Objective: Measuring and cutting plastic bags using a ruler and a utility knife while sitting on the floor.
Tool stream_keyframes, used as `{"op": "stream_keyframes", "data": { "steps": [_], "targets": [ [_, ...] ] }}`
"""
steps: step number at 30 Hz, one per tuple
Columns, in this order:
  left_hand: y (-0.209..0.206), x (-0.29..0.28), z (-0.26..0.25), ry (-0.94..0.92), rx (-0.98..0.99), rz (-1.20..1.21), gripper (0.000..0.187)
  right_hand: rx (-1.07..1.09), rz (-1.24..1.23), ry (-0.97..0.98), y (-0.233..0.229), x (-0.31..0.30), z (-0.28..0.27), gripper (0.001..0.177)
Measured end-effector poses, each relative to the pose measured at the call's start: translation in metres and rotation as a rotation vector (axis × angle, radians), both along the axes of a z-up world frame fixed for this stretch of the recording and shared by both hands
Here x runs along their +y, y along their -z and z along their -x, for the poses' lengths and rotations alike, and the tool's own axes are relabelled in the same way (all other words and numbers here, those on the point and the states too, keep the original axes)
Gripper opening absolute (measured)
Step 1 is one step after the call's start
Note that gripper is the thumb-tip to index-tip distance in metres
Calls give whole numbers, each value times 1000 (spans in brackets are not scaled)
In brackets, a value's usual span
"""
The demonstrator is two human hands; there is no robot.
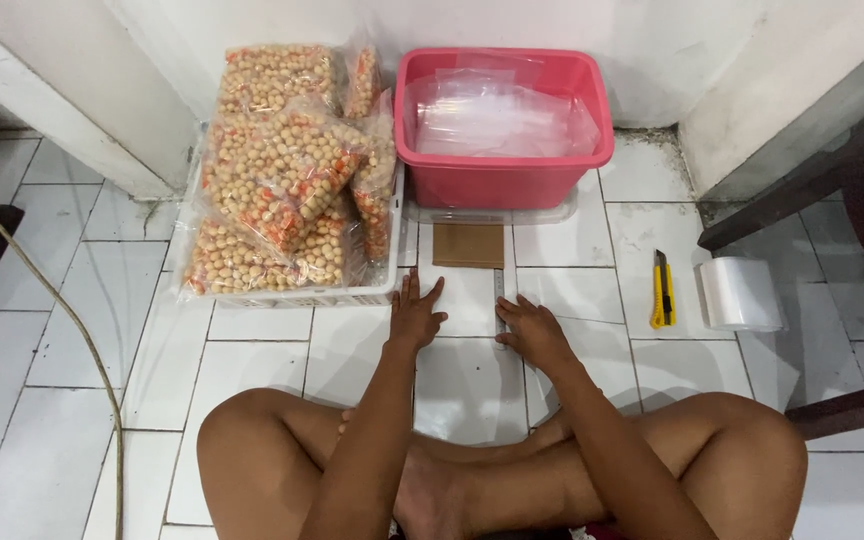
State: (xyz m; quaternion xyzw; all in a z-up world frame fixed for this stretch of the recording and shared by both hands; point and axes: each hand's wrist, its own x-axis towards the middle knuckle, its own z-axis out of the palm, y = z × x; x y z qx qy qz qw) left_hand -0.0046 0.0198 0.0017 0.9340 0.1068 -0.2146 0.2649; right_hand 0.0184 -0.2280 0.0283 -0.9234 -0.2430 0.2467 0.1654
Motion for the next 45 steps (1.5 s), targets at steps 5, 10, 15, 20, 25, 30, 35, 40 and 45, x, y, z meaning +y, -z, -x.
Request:
{"op": "stream_keyframes", "data": {
  "steps": [5,10,15,20,25,30,35,40,45],
  "targets": [
    [-1,-2,-1,-3,-1,-9,68,-14,-68,17,6,-4,-2,60],
    [-18,-10,-2,-5,-32,-37,67,-18,-73,19,9,-4,-4,63],
    [-47,-43,-3,203,-249,106,47,-10,-126,10,11,-6,-7,62],
    [-45,-62,-3,422,-265,122,49,-10,-702,349,0,-30,-14,57],
    [-34,-65,-5,497,-236,94,60,-665,-507,500,26,-103,-53,37],
    [-22,-65,-9,553,-246,-20,69,-790,-40,854,96,-163,-90,49],
    [-37,-66,-6,544,-229,-15,72,-790,28,1041,151,-193,-111,8],
    [-31,-68,-9,546,-232,-31,73,-761,-105,1153,137,-197,-105,43],
    [-16,-72,-10,536,-294,-58,72,-447,-195,983,111,-174,-90,39]
  ]
}}
